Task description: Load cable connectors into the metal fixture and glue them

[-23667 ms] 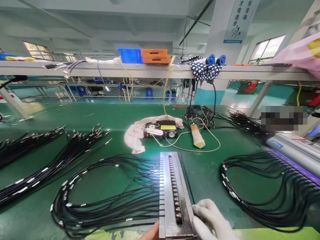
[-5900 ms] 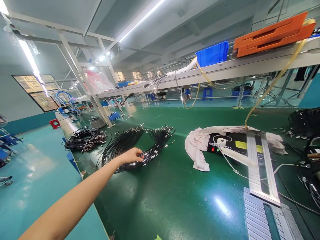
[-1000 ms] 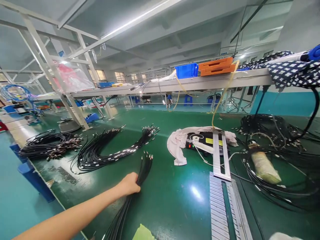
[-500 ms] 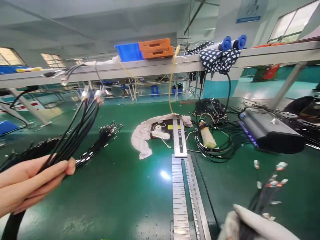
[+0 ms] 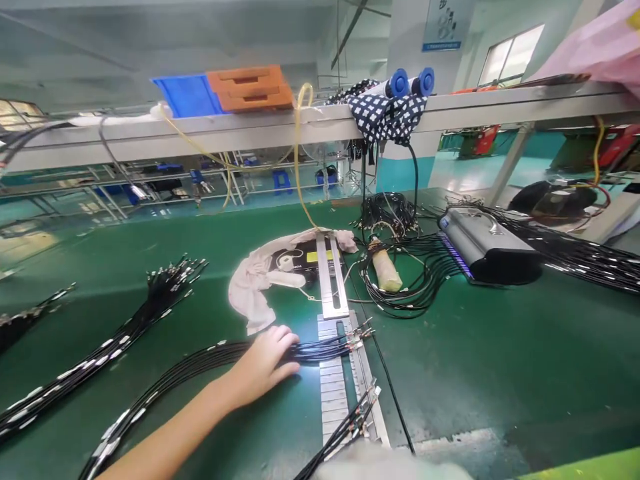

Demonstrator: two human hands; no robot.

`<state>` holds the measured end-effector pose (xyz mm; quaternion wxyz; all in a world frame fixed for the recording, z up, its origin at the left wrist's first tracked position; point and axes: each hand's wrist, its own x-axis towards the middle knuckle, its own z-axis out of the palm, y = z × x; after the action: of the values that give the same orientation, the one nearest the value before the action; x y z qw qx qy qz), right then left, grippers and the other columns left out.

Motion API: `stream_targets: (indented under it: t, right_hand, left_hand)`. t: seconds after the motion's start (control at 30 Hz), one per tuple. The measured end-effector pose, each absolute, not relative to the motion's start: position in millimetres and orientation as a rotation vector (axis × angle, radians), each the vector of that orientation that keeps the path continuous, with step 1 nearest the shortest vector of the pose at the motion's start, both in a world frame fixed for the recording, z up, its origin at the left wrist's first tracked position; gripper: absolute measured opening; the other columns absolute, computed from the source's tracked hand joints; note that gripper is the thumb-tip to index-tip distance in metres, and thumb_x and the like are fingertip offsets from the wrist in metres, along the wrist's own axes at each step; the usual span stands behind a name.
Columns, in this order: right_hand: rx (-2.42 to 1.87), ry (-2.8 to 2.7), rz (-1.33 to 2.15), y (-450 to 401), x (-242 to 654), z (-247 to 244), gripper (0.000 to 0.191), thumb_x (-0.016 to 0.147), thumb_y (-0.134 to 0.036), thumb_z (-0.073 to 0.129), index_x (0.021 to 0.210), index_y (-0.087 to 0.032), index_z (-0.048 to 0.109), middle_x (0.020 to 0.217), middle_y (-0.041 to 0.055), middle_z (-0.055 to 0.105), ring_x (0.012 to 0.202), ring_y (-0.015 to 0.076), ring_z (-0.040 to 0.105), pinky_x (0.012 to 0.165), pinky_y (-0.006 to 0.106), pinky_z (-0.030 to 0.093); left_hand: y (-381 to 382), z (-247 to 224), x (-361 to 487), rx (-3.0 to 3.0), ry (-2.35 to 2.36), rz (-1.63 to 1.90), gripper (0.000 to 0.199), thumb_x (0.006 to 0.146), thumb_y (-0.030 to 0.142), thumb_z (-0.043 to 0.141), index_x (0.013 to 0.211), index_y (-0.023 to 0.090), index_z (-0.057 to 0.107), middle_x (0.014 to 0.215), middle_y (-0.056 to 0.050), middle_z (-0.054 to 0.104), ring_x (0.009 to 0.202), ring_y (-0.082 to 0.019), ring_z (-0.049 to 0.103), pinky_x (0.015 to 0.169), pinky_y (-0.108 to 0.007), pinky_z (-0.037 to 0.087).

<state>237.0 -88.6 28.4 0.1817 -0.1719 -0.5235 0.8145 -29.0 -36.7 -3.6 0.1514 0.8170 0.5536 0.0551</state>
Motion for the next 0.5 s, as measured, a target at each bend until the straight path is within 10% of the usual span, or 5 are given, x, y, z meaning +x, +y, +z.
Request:
stream_targets:
  t: [0.17, 0.5]
  right_hand:
    - [-1.052, -1.755, 1.286, 19, 263, 1, 0.051, 0.093, -0.061, 0.049, 0.114, -0.019, 0.068, 0.117, 0.0099, 0.068, 0.113, 0.0255, 0.060, 0.106, 0.043, 0.042]
    - [-1.122, -1.902, 1.039, 56, 252, -42, 0.048, 0.100, -0.056, 0.035, 0.110, -0.023, 0.069, 0.112, 0.0077, 0.067, 0.116, 0.0275, 0.054, 0.110, 0.047, 0.034]
  left_hand:
    - [-32, -14, -37, 2.353, 1.578, 0.215, 0.032, 0.101, 0.038, 0.034, 0.107, 0.020, 0.059, 0.104, -0.010, 0.059, 0.097, -0.025, 0.053, 0.086, -0.038, 0.045]
    - [-57, 12, -65, 2.109, 1.458, 0.194, 0.027, 0.099, 0.041, 0.042, 0.106, 0.027, 0.064, 0.105, -0.002, 0.068, 0.097, -0.018, 0.063, 0.090, -0.026, 0.048]
